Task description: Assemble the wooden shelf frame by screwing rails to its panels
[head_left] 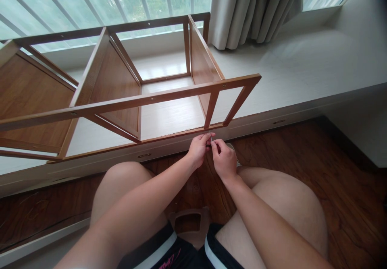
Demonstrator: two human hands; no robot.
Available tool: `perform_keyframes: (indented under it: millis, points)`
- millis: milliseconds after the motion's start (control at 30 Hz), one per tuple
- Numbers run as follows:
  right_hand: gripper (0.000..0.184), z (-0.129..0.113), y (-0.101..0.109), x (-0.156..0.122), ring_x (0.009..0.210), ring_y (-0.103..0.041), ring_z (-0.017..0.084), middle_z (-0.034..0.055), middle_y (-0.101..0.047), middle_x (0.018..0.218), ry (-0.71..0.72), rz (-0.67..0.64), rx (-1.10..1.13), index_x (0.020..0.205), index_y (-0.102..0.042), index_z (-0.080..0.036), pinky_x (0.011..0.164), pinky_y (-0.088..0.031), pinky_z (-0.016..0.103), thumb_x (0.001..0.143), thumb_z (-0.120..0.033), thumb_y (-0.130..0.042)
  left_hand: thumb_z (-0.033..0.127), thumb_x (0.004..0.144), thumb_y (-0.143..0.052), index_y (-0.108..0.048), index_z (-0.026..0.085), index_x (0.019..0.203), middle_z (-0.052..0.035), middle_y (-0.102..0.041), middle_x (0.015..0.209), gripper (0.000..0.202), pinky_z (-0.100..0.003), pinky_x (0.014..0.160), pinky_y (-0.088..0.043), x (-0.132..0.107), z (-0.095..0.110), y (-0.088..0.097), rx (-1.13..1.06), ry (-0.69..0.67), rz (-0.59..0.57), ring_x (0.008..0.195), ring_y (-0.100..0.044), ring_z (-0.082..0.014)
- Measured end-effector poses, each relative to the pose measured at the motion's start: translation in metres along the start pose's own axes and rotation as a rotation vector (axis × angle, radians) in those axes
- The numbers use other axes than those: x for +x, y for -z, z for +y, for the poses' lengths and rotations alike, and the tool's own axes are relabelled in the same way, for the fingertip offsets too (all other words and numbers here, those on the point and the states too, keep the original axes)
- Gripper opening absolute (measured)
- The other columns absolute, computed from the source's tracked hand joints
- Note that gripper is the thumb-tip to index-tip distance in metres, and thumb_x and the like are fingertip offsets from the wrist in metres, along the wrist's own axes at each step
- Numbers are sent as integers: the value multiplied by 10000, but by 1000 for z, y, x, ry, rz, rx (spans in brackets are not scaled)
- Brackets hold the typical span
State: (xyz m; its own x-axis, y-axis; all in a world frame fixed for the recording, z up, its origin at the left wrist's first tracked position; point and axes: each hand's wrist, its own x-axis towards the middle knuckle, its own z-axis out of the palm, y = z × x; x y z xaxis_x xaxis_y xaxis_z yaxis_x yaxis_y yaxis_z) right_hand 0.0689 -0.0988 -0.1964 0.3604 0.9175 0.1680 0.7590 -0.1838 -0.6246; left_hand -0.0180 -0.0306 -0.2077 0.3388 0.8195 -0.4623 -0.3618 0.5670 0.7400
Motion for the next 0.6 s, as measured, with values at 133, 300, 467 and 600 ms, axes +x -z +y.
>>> perform_keyframes:
  millis: [133, 300, 467, 600]
  points:
    - [239, 0, 0, 1, 683, -584, 164, 21, -696, 787, -8, 7, -23, 918, -644, -234, 585, -253, 263, 966, -354, -443, 373, 723, -715, -719, 130, 874, 4, -507, 650, 286, -194, 563, -372, 2, -1, 0, 3, 8, -7, 598, -479, -74]
    - [233, -1, 2, 1, 675, -572, 157, 17, -693, 793, 6, 18, -31, 911, -652, -230, 572, -233, 265, 960, -345, -456, 379, 722, -712, -719, 131, 887, 9, -506, 650, 298, -193, 558, -372, 1, -2, -2, 5, -22, 1, 602, -481, -75]
    - [231, -1, 2, 1, 680, -568, 158, 22, -689, 793, 9, 22, -17, 909, -659, -230, 573, -238, 264, 955, -337, -459, 385, 716, -710, -722, 141, 891, 17, -495, 636, 300, -194, 553, -371, 0, -1, -3, 1, -27, 11, 597, -482, -76]
    - [240, -1, 2, 3, 679, -568, 166, 29, -682, 771, -17, 31, 24, 892, -651, -227, 584, -268, 263, 951, -350, -454, 383, 716, -711, -721, 139, 872, 11, -512, 644, 290, -195, 552, -373, 1, 1, -2, 14, -13, 4, 587, -479, -71]
